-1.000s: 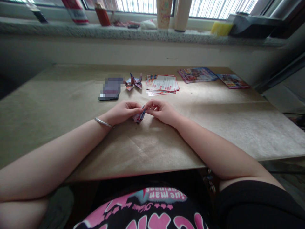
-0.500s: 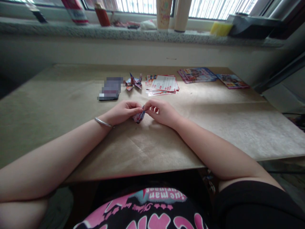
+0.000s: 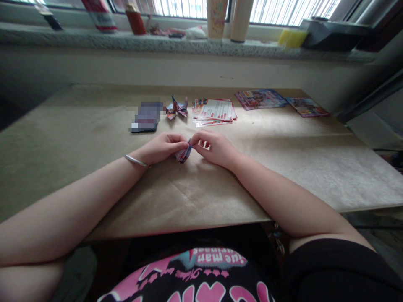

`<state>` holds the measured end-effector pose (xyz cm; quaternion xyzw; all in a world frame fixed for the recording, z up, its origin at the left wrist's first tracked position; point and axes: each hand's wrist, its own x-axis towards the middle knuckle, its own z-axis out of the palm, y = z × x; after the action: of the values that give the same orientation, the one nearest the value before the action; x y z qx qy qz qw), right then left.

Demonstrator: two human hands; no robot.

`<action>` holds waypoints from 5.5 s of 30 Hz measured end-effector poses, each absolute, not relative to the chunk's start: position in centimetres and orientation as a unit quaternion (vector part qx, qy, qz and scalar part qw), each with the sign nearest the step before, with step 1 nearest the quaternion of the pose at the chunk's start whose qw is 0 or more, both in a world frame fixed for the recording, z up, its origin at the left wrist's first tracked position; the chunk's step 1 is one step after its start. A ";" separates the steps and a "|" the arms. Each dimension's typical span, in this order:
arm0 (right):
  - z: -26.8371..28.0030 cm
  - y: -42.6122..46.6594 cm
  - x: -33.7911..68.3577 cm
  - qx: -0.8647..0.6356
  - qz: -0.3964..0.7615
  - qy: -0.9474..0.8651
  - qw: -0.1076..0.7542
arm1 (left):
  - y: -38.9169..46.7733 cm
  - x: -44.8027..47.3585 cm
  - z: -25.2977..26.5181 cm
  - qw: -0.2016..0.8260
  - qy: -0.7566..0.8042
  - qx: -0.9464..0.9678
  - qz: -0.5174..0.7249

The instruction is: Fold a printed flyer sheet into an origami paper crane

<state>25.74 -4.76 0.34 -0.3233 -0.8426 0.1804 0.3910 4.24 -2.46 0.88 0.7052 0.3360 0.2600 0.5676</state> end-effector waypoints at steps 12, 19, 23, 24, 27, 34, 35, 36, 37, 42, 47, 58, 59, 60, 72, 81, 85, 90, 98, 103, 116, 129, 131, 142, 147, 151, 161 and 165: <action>1.2 -5.5 26.0 -0.338 -0.028 -0.887 0.314 | -3.1 4.5 1.2 0.496 0.339 0.760 0.249; 1.1 -5.5 25.6 -0.349 -0.023 -0.865 0.360 | -3.1 4.7 0.8 0.493 0.331 0.754 0.282; 1.0 -5.5 25.6 -0.356 -0.002 -0.861 0.363 | -3.2 4.7 0.9 0.486 0.347 0.747 0.291; 1.0 -5.5 25.6 -0.358 0.005 -0.861 0.362 | -3.2 4.8 0.9 0.486 0.349 0.745 0.294; 0.8 -5.4 25.6 -0.358 0.012 -0.861 0.361 | -3.3 4.8 0.9 0.490 0.351 0.738 0.303; 0.8 -5.1 25.9 -0.335 0.043 -0.869 0.361 | -3.5 4.9 1.0 0.482 0.363 0.734 0.313; 0.8 -5.1 26.0 -0.330 0.050 -0.871 0.360 | -3.5 4.9 1.1 0.478 0.368 0.731 0.320; 0.8 -5.2 26.0 -0.327 0.056 -0.873 0.358 | -3.5 4.9 1.1 0.474 0.373 0.728 0.327; 0.8 -5.2 25.9 -0.327 0.059 -0.874 0.355 | -3.5 4.9 1.1 0.471 0.377 0.724 0.334; 0.7 -5.3 25.5 -0.367 0.083 -0.847 0.376 | -3.5 5.1 1.3 0.489 0.379 0.703 0.350; 0.6 -5.1 25.4 -0.395 0.110 -0.821 0.398 | -3.4 5.2 1.0 0.519 0.360 0.682 0.369; 0.7 -5.2 25.4 -0.375 0.071 -0.832 0.403 | -3.7 5.2 1.5 0.459 0.380 0.729 0.335; 0.7 -5.3 25.4 -0.374 0.066 -0.832 0.406 | -3.8 5.3 1.6 0.470 0.379 0.723 0.336; 0.8 -5.3 25.4 -0.373 0.061 -0.831 0.408 | -3.9 5.4 1.7 0.481 0.379 0.716 0.336; 0.7 -5.3 25.4 -0.361 0.037 -0.844 0.395 | -3.9 5.5 1.4 0.518 0.361 0.690 0.353; 0.2 -4.8 25.4 -0.351 0.082 -0.831 0.423 | -3.8 5.5 1.1 0.495 0.339 0.707 0.375; 0.2 -4.9 25.2 -0.373 0.136 -0.813 0.425 | -3.8 5.5 1.0 0.508 0.327 0.701 0.379; 0.3 -5.1 25.1 -0.393 0.143 -0.811 0.409 | -3.9 5.5 1.0 0.517 0.325 0.698 0.374; 0.9 -5.5 25.1 -0.415 0.184 -0.804 0.384 | -3.7 5.3 1.0 0.477 0.340 0.716 0.381; 0.5 -5.2 24.8 -0.429 0.242 -0.787 0.370 | -3.7 5.4 0.8 0.461 0.342 0.725 0.381; 0.5 -4.9 24.6 -0.437 0.337 -0.742 0.380 | -3.7 5.7 0.7 0.488 0.317 0.715 0.387; 0.6 -4.8 24.7 -0.430 0.408 -0.715 0.372 | -3.7 5.7 0.8 0.502 0.315 0.705 0.389; 0.5 -4.8 24.7 -0.426 0.421 -0.708 0.375 | -3.6 5.7 0.7 0.503 0.316 0.706 0.386; -0.2 -4.3 24.7 -0.452 0.402 -0.703 0.373 | -3.8 5.7 0.9 0.409 0.355 0.755 0.369; 0.0 -4.3 24.6 -0.448 0.431 -0.685 0.381 | -3.8 5.7 0.8 0.461 0.348 0.737 0.352; 0.1 -4.2 24.5 -0.439 0.457 -0.670 0.387 | -3.7 5.7 0.6 0.469 0.339 0.732 0.359; 0.4 -4.4 24.2 -0.433 0.487 -0.659 0.377 | -3.9 5.9 0.9 0.495 0.335 0.724 0.346; 0.8 -4.6 24.1 -0.426 0.500 -0.658 0.368 | -4.1 6.0 0.9 0.483 0.340 0.730 0.344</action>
<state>24.11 -4.58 0.76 -0.4255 -0.6585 0.4995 0.3685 5.99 -4.08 0.88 0.7298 0.3399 0.3440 0.4833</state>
